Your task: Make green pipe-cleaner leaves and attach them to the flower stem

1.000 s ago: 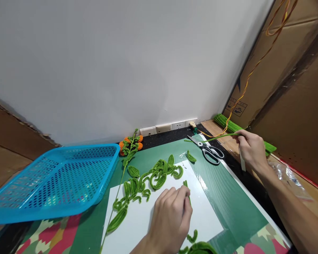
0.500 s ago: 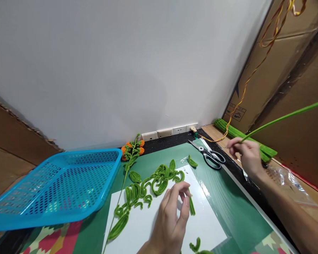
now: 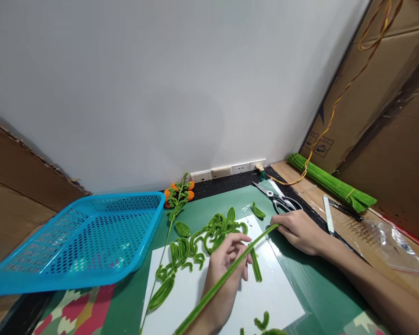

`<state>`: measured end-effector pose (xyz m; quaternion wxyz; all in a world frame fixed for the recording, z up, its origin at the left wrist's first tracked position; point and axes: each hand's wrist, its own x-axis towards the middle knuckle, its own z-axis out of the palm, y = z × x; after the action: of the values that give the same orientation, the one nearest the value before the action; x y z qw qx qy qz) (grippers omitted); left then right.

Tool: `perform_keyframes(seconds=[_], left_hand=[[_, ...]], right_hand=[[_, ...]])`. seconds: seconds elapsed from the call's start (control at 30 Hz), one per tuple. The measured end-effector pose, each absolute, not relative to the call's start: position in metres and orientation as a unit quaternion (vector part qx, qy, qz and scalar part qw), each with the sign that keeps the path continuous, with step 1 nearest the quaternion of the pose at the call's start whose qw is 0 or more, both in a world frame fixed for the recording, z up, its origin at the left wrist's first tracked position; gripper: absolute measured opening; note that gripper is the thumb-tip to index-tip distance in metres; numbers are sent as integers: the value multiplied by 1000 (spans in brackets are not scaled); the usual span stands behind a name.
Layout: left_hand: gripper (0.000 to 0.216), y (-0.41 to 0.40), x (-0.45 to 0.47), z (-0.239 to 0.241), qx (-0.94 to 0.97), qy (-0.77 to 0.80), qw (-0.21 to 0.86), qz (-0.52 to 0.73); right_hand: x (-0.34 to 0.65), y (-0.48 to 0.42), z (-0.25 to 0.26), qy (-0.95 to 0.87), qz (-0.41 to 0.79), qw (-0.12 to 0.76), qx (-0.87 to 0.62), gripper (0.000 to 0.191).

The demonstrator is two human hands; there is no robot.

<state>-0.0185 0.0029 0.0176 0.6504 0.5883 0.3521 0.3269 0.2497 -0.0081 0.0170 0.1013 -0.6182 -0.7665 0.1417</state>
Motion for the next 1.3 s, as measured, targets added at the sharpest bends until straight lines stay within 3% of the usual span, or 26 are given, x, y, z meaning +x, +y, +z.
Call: perform_keyframes(seconds=[0.17, 0.33, 0.47, 0.67, 0.83, 1.03, 1.2, 1.3], left_hand=[[64, 0, -22, 15, 542, 313, 683, 377], [42, -6, -24, 14, 519, 324, 657, 441], [37, -8, -24, 11, 516, 341, 627, 473], [32, -7, -26, 6, 573, 324, 601, 452], [41, -3, -28, 10, 624, 324, 589, 398], [74, 3, -29, 7, 686, 190, 614, 341], [55, -3, -31, 7, 713, 180, 588, 338], [42, -11, -27, 7, 670, 233, 586, 392]], right_hand=[[249, -7, 17, -732, 110, 91, -666, 28], [251, -6, 17, -675, 72, 108, -727, 30], [258, -4, 21, -586, 55, 132, -798, 30], [259, -4, 26, -560, 22, 93, -823, 27], [251, -9, 20, -632, 18, 176, -754, 26], [243, -16, 18, -685, 123, 329, -638, 27], [231, -23, 17, -636, 323, 449, -537, 36], [222, -27, 22, -592, 445, 453, -496, 38]])
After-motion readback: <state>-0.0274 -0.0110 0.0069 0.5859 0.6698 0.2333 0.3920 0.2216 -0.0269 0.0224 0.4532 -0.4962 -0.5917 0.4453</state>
